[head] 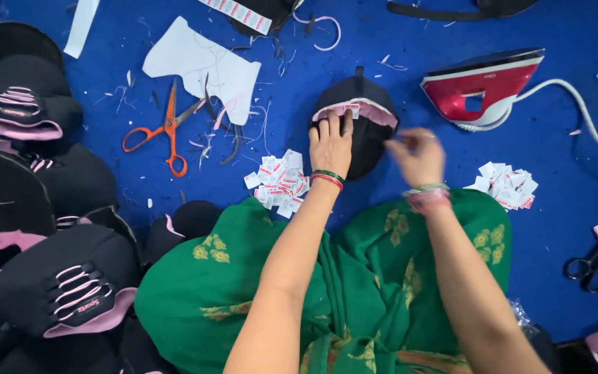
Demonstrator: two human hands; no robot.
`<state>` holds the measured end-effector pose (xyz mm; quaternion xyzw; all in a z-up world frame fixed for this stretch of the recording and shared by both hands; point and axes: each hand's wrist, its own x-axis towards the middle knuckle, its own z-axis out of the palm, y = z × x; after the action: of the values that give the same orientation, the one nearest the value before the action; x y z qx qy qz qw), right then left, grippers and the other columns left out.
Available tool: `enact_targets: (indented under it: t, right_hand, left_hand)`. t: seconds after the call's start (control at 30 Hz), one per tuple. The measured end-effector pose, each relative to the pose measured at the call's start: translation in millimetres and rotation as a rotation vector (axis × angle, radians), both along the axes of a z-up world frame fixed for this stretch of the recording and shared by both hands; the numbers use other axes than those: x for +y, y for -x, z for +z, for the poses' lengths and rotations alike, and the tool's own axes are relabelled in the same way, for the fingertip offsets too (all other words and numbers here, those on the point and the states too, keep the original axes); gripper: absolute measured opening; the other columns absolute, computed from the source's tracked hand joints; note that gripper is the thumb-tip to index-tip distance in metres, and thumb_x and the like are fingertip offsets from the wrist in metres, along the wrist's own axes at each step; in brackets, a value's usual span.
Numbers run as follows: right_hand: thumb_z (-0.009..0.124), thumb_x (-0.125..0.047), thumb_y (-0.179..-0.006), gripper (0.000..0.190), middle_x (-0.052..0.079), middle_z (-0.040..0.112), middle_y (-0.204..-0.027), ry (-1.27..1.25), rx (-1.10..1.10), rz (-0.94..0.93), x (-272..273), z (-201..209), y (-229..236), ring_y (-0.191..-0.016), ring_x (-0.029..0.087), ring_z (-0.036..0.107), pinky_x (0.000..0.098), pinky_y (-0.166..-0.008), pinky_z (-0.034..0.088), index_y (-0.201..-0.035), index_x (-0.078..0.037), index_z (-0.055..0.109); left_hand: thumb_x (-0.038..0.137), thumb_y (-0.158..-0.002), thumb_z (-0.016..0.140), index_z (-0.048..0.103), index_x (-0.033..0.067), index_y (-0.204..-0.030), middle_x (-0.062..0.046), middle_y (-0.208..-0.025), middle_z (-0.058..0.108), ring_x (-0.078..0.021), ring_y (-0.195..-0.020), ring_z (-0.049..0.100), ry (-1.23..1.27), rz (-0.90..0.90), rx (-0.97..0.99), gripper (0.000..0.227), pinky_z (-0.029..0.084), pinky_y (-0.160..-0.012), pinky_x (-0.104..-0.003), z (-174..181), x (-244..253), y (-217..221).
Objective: Ironing small white labels onto fabric shoe components on the floor.
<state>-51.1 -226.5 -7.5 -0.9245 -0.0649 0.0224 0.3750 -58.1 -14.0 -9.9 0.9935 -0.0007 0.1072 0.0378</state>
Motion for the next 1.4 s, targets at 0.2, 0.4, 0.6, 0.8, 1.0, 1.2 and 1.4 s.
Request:
enact_targets:
  t: [0.2,0.4,0.6,0.8,1.0,1.2,1.4]
  right_hand:
    - [0.088,-0.004,-0.089,0.069,0.004,0.057,-0.123,-0.659,-0.235,-0.551,-77,23,-18,-0.106,0.016,0.067,0.0312,-0.085,0.065,-0.136,-0.006,0.038]
    - [0.078,-0.016,-0.095,0.035,0.016,0.076,-0.108,-0.246,-0.351,-0.24,-74,84,-74,-0.097,0.025,0.075,0.037,-0.085,0.06,-0.123,0.002,0.066]
    - [0.084,-0.055,-0.082,0.077,0.03,0.071,-0.09,0.506,-0.103,0.216,-19,208,-67,-0.082,0.04,0.074,0.0462,-0.072,0.06,-0.126,0.006,0.067]
    - [0.066,-0.061,-0.086,0.07,0.022,0.075,-0.093,0.841,0.037,0.453,54,213,-35,-0.081,0.04,0.074,0.0496,-0.068,0.06,-0.136,-0.013,0.064]
    - [0.07,-0.053,-0.09,0.064,0.021,0.076,-0.095,0.829,0.105,0.275,96,140,-44,-0.086,0.037,0.075,0.0483,-0.071,0.061,-0.128,-0.001,0.063]
    - [0.07,-0.05,-0.093,0.057,0.024,0.074,-0.1,0.811,0.193,0.229,101,143,-59,-0.093,0.04,0.074,0.0493,-0.08,0.059,-0.123,-0.002,0.065]
    - [0.07,-0.058,-0.09,0.061,0.026,0.073,-0.107,0.895,0.24,0.234,90,166,-53,-0.099,0.042,0.072,0.0496,-0.086,0.059,-0.116,-0.002,0.069]
  left_hand:
    - [0.02,-0.096,0.051,0.056,0.0222,-0.149,-0.012,-0.141,0.054,-0.0276,-0.115,0.053,-0.064,0.023,-0.013,0.053,0.041,-0.098,-0.045,-1,-2,0]
    - [0.021,-0.096,0.051,0.055,0.0239,-0.15,-0.011,-0.142,0.053,-0.027,-0.115,0.053,-0.055,0.031,-0.006,0.054,0.04,-0.096,-0.046,-2,0,-1]
    - [0.021,-0.095,0.051,0.054,0.026,-0.15,-0.013,-0.143,0.051,-0.0275,-0.115,0.051,-0.071,0.037,0.027,0.055,0.04,-0.095,-0.044,1,-1,0]
    - [0.023,-0.093,0.055,0.056,0.026,-0.147,-0.015,-0.145,0.05,-0.0292,-0.118,0.05,-0.026,0.069,-0.026,0.054,0.039,-0.097,-0.043,-7,-2,2]
    - [0.022,-0.092,0.057,0.061,0.0248,-0.14,-0.013,-0.142,0.051,-0.028,-0.123,0.05,0.059,0.091,-0.081,0.048,0.039,-0.101,-0.044,-13,-2,0]
    - [0.022,-0.093,0.056,0.062,0.0249,-0.141,-0.007,-0.135,0.054,-0.0251,-0.122,0.049,0.107,0.098,-0.062,0.048,0.038,-0.098,-0.045,-5,2,5]
    - [0.021,-0.094,0.055,0.06,0.0244,-0.146,-0.009,-0.136,0.054,-0.0255,-0.12,0.05,0.085,0.053,-0.059,0.052,0.038,-0.103,-0.046,11,16,10]
